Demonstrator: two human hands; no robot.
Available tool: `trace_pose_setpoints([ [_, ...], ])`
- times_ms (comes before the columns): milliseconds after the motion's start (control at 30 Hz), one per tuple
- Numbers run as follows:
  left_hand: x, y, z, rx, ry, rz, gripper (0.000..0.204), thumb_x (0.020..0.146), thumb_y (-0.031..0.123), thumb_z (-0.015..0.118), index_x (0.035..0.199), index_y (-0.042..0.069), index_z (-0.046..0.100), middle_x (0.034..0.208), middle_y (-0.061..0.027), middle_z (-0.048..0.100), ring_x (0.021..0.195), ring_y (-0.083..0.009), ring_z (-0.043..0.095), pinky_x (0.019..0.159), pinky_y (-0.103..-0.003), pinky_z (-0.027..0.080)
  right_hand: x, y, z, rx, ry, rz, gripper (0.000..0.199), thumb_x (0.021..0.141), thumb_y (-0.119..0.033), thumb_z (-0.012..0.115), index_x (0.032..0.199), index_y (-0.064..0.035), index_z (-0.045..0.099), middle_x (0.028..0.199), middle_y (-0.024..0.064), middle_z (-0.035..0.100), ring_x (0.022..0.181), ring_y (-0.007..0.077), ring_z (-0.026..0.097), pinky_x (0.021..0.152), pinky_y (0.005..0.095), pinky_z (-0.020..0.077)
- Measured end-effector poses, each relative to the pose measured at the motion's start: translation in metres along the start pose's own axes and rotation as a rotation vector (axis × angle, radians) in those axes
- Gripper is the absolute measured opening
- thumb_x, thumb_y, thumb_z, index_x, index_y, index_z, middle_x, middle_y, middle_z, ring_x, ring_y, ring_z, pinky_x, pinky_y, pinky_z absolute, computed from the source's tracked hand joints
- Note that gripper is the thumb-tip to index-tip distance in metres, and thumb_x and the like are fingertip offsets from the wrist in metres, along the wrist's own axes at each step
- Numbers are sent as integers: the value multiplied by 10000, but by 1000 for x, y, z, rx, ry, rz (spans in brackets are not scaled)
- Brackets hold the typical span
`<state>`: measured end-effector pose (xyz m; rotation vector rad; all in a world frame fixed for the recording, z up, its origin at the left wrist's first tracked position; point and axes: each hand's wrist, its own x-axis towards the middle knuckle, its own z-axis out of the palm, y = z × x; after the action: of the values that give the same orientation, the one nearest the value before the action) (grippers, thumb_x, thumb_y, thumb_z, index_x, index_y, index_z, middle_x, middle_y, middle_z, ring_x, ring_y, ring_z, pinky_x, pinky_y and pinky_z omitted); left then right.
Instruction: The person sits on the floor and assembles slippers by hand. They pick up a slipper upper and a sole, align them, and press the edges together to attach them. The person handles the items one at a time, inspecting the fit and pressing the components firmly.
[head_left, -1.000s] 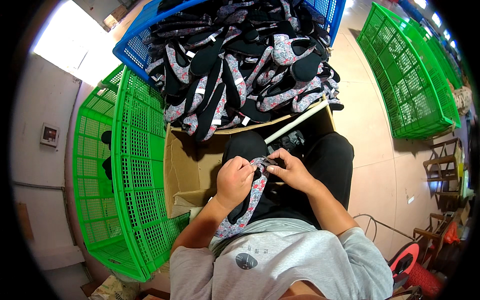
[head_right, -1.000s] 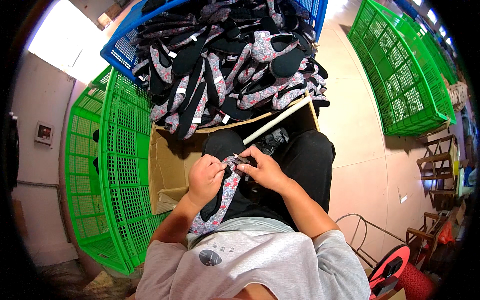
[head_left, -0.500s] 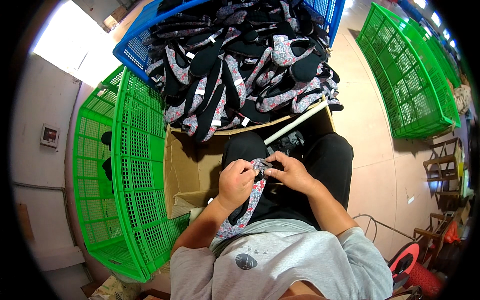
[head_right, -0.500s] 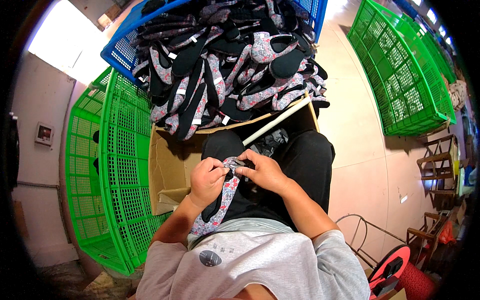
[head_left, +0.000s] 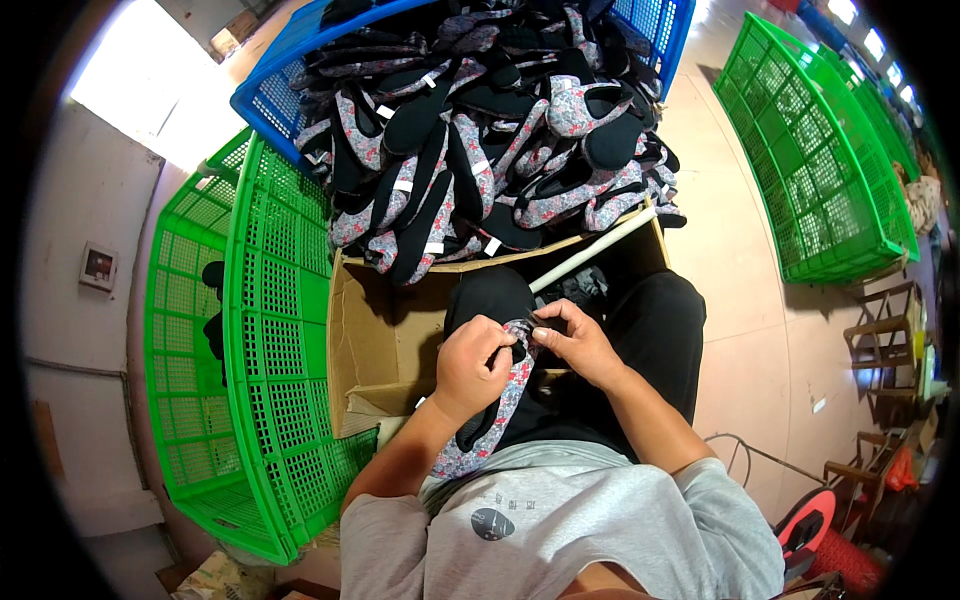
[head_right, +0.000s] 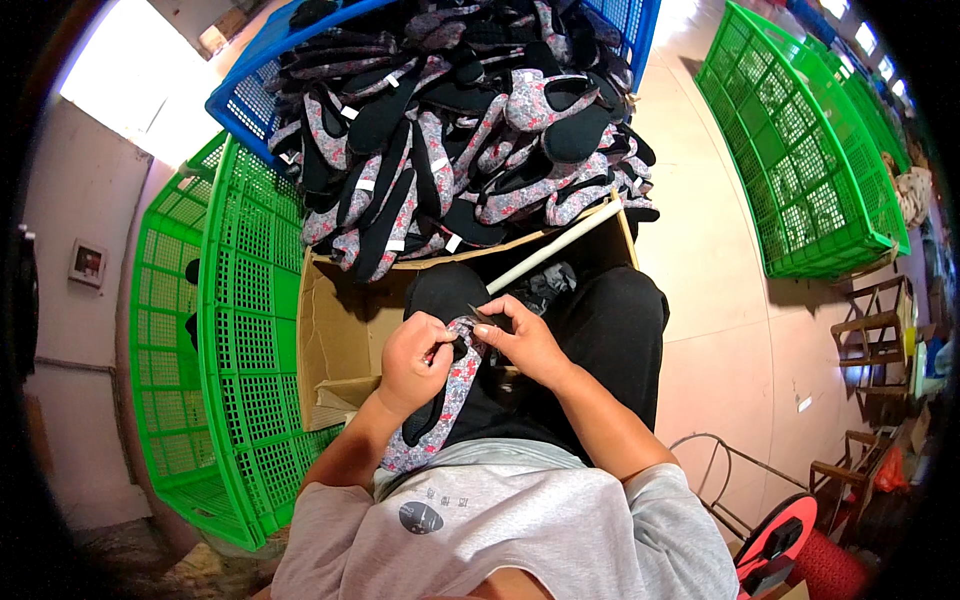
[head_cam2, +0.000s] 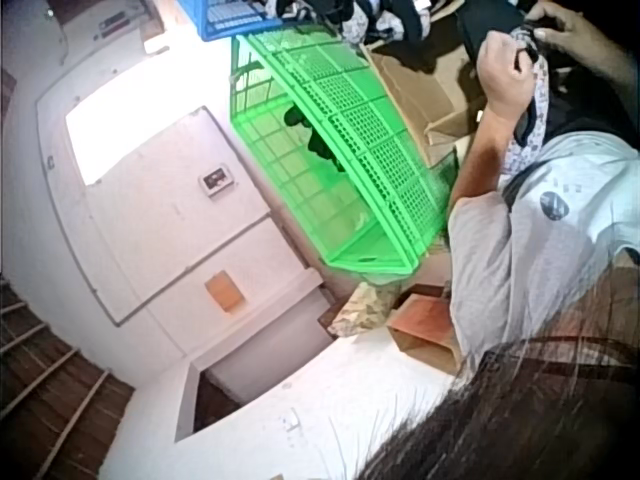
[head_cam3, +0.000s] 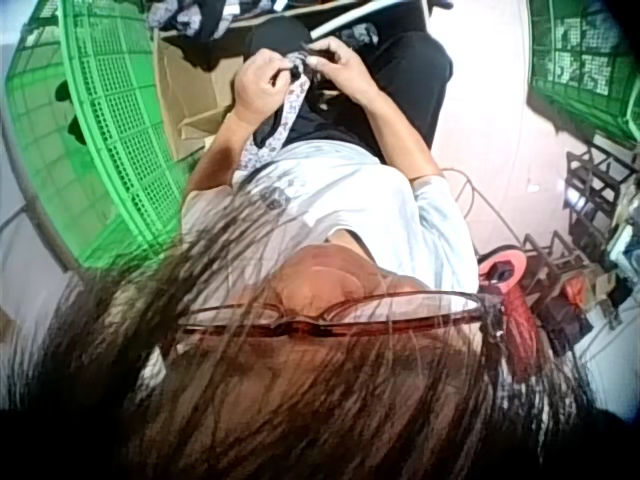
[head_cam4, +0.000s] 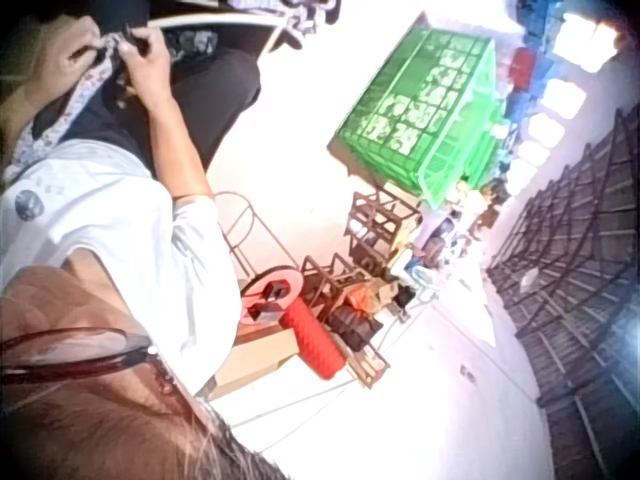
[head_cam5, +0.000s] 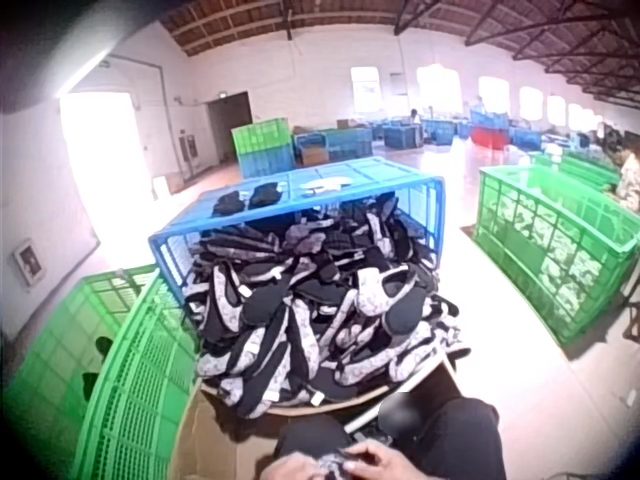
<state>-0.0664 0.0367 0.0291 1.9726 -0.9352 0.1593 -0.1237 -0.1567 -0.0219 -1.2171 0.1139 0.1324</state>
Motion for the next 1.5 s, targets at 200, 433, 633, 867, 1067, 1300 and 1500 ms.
trace_pose_setpoints([
  [200,6,4,-6,-286,-115,-434,258,834,32,645,1089,-3,623,852,-34,611,787,-103,591,709,-255,489,2,8,-3,-43,-2,-25,232,940,-41,637,1153,-34,547,1067,33,617,952,87,585,848,247,492],
  [433,28,-24,-5,-488,-400,-773,141,878,99,691,958,-16,691,828,-5,672,732,-62,571,682,-205,464,0,3,0,-17,3,-1,237,945,-67,640,1158,-39,541,1037,27,627,949,89,596,848,242,491],
  [633,36,-29,-2,-609,-401,-728,57,902,65,670,899,9,659,836,8,628,754,-58,553,699,-207,459,-1,2,2,-7,12,-32,211,975,-127,610,1164,-66,540,963,10,645,742,37,535,645,190,431],
  [867,41,-38,4,-837,-292,-629,48,922,54,654,916,31,612,822,28,578,779,-46,528,720,-202,444,-2,2,0,-52,-5,-35,192,1004,-189,566,1165,-87,545,891,7,646,572,14,389,512,174,304],
  [1067,59,-26,6,-843,-189,-678,38,930,58,646,934,21,636,870,12,619,800,-54,565,730,-216,478,-2,5,2,-35,31,-34,192,1009,-198,554,1170,-93,544,866,-3,630,561,21,371,502,176,291],
  [1300,82,-17,13,-312,-392,-223,245,903,43,596,1130,-10,670,1074,-139,693,1026,-234,657,904,-308,497,0,0,8,187,446,177,212,1021,-292,513,1137,-117,541,873,2,621,599,54,432,506,192,314],
  [1500,95,-13,8,-87,-404,-228,118,817,32,641,908,3,710,1008,-123,675,995,-276,637,909,-341,483,4,4,-3,298,655,115,226,1020,-325,504,1125,-125,505,914,18,620,582,65,443,489,205,323],
])
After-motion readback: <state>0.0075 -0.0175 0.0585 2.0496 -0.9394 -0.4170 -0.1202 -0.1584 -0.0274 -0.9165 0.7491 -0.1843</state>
